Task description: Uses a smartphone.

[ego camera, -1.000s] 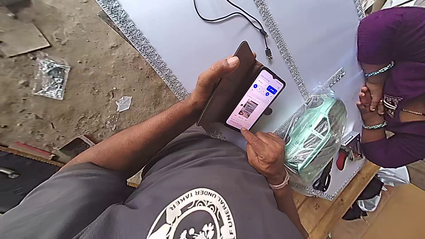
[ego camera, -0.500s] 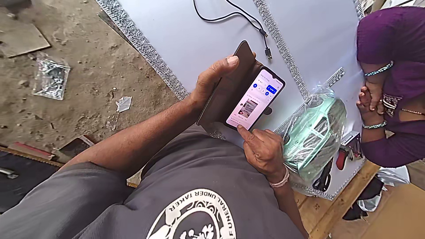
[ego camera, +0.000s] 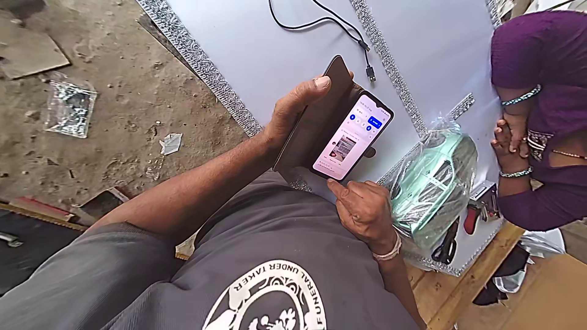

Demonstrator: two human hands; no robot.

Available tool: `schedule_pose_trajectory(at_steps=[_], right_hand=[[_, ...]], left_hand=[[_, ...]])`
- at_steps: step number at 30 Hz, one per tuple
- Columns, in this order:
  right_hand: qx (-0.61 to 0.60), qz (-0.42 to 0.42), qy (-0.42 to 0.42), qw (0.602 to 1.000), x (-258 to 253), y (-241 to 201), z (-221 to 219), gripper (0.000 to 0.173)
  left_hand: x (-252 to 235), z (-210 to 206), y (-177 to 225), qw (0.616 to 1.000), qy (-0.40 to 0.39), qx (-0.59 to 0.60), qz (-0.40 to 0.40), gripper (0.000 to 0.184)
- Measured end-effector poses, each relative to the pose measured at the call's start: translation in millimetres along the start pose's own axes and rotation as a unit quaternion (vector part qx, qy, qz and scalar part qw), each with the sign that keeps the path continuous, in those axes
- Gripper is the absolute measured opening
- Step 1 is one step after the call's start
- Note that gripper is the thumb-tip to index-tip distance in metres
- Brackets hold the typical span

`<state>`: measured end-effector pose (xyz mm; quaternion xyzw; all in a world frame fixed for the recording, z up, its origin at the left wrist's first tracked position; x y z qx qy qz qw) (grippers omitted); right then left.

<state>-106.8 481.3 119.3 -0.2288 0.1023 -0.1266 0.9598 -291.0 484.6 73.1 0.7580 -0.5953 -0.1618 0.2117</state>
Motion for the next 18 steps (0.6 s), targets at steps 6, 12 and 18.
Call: schedule_pose_trajectory(at_steps=[6,12,18], right_hand=[[0.024,-0.014,0.001,1.0,2.3,1.0,3.5,0.032],[0.027,-0.018,0.011,0.999,2.2,2.6,3.3,0.031],[0.025,-0.021,0.016,0.999,1.5,3.1,3.7,0.031]], left_hand=[[-2.1,1.9,-0.7,1.0,0.002,-0.001,0.001,0.041],[-2.0,3.0,-1.0,1.0,0.008,0.004,0.006,0.042],[-1.8,2.5,0.2,1.0,0.012,-0.01,0.007,0.041]])
Point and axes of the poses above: each hand's wrist, its own x-axis away from the middle knuckle, its own z-axis out of the back of the hand, y = z × x, the point moved 8 cm from there along -x, towards the middle knuckle
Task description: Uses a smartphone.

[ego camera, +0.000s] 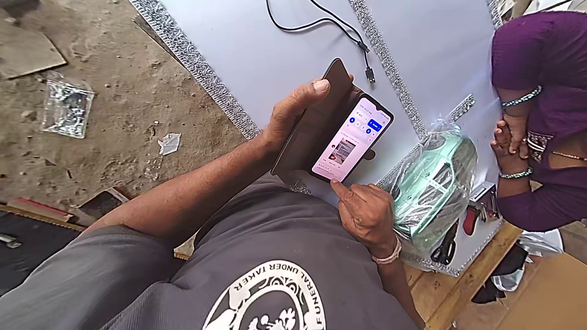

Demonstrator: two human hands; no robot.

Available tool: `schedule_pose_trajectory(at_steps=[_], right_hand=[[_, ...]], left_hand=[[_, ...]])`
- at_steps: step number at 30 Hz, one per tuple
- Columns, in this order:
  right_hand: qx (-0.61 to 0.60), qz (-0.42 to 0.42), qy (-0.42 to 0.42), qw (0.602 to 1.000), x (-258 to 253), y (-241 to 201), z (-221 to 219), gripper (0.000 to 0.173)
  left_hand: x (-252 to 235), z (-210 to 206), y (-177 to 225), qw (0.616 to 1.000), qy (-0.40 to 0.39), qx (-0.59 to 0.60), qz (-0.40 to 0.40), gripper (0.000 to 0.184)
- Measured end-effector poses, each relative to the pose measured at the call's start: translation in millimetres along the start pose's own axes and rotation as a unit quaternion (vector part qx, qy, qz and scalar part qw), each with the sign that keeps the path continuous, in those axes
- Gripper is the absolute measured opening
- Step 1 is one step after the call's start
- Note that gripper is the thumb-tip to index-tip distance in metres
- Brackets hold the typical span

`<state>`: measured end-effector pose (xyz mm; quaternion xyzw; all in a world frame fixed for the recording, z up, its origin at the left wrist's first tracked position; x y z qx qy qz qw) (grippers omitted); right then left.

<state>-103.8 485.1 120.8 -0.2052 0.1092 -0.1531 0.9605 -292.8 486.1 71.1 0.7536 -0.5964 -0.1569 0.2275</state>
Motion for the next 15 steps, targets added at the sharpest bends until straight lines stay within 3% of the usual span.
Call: schedule_pose_trajectory(at_steps=[15], right_hand=[[-0.003,0.003,-0.002,1.0,0.3,0.9,0.0,0.031]], left_hand=[[0.7,0.2,0.6,1.0,0.003,-0.008,-0.003,0.04]])
Point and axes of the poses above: each hand's wrist, its own x-axis away from the middle knuckle, its own z-axis out of the back of the hand, y = z × x, the point moved 8 cm from there along -x, towards the middle knuckle
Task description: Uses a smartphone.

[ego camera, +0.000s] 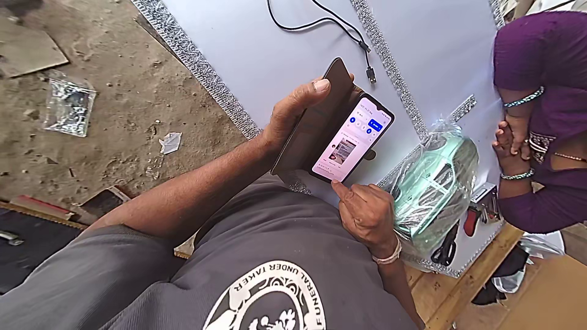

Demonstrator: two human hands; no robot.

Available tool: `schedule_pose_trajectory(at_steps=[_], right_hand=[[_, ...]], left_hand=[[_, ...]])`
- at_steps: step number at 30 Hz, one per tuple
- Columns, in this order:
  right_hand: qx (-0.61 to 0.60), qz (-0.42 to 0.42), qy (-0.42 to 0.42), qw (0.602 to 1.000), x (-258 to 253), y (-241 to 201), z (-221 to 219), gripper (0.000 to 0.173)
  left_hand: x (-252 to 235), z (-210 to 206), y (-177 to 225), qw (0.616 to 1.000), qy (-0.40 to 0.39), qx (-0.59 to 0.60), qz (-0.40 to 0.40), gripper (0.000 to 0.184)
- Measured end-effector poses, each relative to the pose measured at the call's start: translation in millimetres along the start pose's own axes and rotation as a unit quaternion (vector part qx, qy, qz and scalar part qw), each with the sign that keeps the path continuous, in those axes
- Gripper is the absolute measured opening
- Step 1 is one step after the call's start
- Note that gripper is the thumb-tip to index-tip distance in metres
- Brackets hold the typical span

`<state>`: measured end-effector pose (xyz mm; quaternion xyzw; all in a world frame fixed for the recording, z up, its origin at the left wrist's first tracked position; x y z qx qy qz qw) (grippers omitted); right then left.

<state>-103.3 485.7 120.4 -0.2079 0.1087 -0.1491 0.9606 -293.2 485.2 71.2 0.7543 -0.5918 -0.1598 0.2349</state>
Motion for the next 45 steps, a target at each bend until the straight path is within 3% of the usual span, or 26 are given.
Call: schedule_pose_trajectory(at_steps=[45], right_hand=[[-0.013,0.0,0.024,1.0,-2.0,-0.5,3.5,0.03]], left_hand=[[-1.3,0.3,-2.6,1.0,-0.019,0.015,0.01,0.044]])
Point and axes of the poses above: each hand's wrist, its own x-axis away from the middle knuckle, its own z-axis out of the back of the hand, y = z × x, the point moved 8 cm from there along -x, towards the middle knuckle
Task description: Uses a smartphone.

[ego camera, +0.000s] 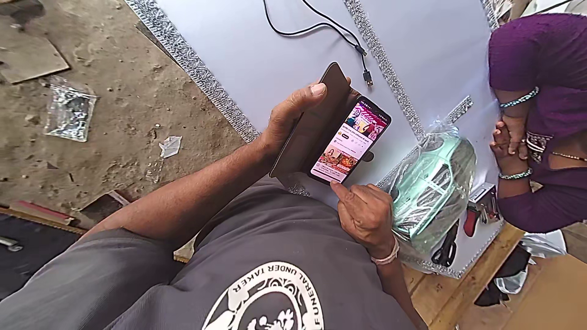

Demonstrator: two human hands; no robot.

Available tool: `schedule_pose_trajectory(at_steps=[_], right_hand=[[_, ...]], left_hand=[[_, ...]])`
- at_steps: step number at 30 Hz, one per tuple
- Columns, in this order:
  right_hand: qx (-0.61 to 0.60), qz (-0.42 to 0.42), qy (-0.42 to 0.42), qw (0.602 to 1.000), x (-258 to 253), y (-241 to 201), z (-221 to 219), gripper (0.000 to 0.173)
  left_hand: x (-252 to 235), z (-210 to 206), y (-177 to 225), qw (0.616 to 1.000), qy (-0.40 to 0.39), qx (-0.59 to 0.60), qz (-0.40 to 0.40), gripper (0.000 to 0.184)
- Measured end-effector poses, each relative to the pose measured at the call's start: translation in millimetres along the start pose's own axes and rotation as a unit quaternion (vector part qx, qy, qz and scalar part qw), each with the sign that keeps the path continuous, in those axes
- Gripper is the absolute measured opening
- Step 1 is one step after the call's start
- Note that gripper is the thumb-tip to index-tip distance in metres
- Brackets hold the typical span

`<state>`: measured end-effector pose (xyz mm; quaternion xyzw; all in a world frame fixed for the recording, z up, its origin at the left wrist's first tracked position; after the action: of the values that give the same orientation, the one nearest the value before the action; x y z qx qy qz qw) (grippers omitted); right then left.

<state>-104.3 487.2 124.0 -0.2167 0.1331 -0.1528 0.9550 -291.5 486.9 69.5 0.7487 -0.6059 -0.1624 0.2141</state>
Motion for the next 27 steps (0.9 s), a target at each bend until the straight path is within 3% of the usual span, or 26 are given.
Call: schedule_pose_trajectory(at_steps=[27], right_hand=[[-0.018,-0.004,0.025,1.0,-0.2,-0.5,10.5,0.03]], left_hand=[[0.8,2.4,0.0,1.0,0.015,-0.01,-0.003,0.043]])
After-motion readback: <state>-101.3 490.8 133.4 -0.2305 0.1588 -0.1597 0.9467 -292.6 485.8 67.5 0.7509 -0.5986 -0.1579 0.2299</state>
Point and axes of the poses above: each hand's wrist, its own x-axis away from the middle knuckle, its own z-axis out of the back of the hand, y = z × x, the point moved 8 cm from there along -x, towards the middle knuckle
